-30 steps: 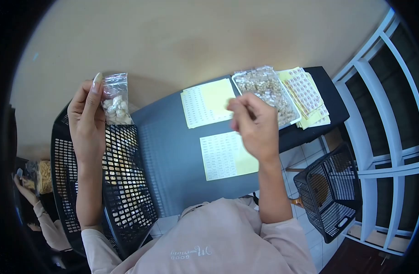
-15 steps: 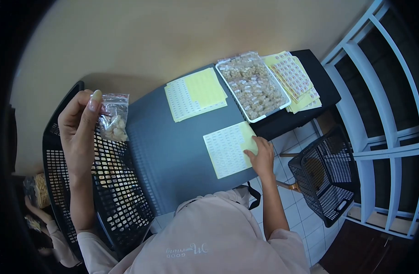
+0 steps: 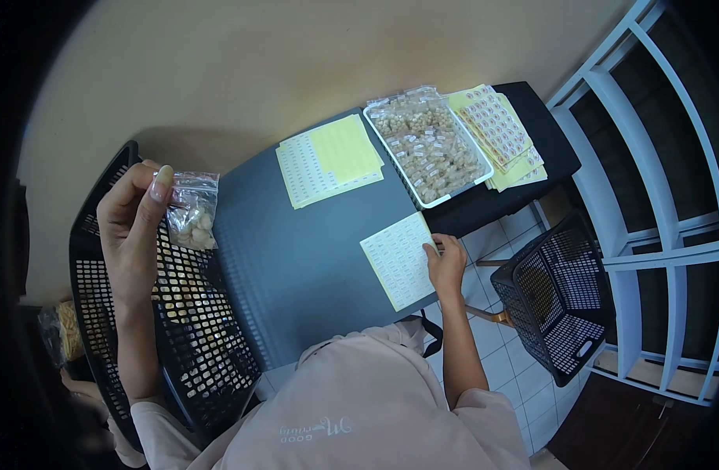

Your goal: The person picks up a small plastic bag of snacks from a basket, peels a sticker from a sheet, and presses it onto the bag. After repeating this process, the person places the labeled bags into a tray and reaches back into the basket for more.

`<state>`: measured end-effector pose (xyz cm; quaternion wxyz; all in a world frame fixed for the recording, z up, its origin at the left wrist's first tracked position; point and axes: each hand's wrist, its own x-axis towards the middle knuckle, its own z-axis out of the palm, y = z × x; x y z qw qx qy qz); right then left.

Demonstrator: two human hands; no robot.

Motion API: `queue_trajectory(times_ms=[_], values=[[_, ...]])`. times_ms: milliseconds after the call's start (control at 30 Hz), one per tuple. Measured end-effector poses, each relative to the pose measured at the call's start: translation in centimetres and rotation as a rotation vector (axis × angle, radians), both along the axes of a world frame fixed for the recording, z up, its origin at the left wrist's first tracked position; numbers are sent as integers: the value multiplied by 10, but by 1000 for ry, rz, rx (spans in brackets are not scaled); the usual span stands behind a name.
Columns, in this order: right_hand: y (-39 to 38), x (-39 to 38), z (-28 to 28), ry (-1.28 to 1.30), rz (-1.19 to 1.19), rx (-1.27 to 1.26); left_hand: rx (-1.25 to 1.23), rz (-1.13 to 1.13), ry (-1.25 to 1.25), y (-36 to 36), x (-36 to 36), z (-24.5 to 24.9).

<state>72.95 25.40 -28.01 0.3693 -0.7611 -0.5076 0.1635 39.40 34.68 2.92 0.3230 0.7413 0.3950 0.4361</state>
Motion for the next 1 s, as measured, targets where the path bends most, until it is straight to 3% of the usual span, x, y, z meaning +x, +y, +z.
queue_trajectory(times_ms=[367,767,833,1000], values=[[4,6,-14,343,-208,-61,-50,9,-18,0,5,0],[5,2,-22,335,-221,-24,-111,-30,-44,3,6,0],[6,-2,-31,354,-218,130,-206,-6,-63,3,6,3],[5,-28,-31,390,-195,294,-181,99,-2,9,1,4]])
